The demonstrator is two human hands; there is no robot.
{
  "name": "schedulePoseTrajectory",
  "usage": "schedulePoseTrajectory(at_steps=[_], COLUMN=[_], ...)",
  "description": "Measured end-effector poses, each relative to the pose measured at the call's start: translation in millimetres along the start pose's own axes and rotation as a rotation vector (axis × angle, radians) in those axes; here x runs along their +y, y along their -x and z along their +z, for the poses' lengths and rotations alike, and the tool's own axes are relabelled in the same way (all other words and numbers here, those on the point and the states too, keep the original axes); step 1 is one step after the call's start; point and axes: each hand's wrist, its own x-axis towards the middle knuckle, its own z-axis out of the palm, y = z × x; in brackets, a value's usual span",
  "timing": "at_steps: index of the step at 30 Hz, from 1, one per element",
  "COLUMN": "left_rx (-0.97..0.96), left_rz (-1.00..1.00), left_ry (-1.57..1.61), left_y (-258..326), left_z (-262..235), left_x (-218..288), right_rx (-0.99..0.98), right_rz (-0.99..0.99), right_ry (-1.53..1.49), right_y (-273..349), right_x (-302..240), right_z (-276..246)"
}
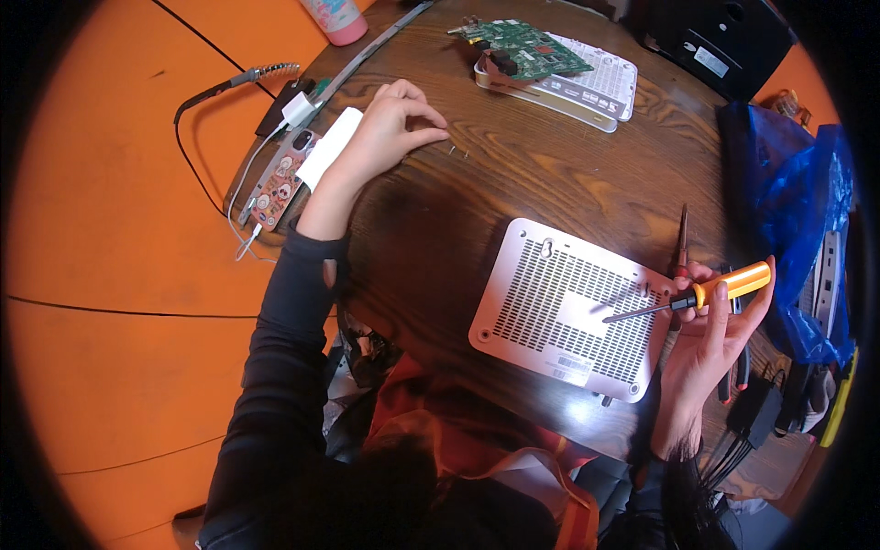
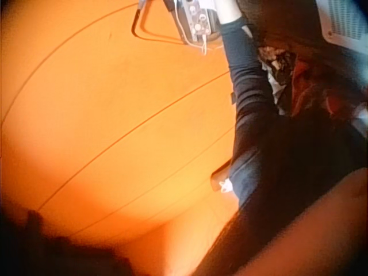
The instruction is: The person uses a screwdriver to remove screws from the back cover of a white electronic device. They then separate the cover from the main body, revealing the internal circuit board, and place the cover aside.
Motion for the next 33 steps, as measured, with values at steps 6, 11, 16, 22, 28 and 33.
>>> schedulePoseTrajectory(at_steps=[6,11,16,22,28,33], left_rx=[-0.048,-0.083,-0.285,-0.507,-0.477,-0.489], left_rz=[-0.003,0.041,0.042,-0.055,0.061,0.144], left_ry=[0.018,-0.103,1.052,1.245,1.291,1.243], left_y=[6,3,18,42,51,51], left_z=[14,9,23,32,39,41], left_x=[3,18,78,127,134,131], right_rx=[-0.011,0.004,-0.067,-0.078,-0.179,-0.195], right_rz=[-0.05,-0.056,-0.034,-0.032,-0.059,-0.127], right_ry=[0.079,0.086,-0.174,-0.315,-0.249,-0.259], right_y=[3,2,5,5,8,9], right_x=[1,0,-2,0,3,4], right_z=[0,5,13,10,12,14])
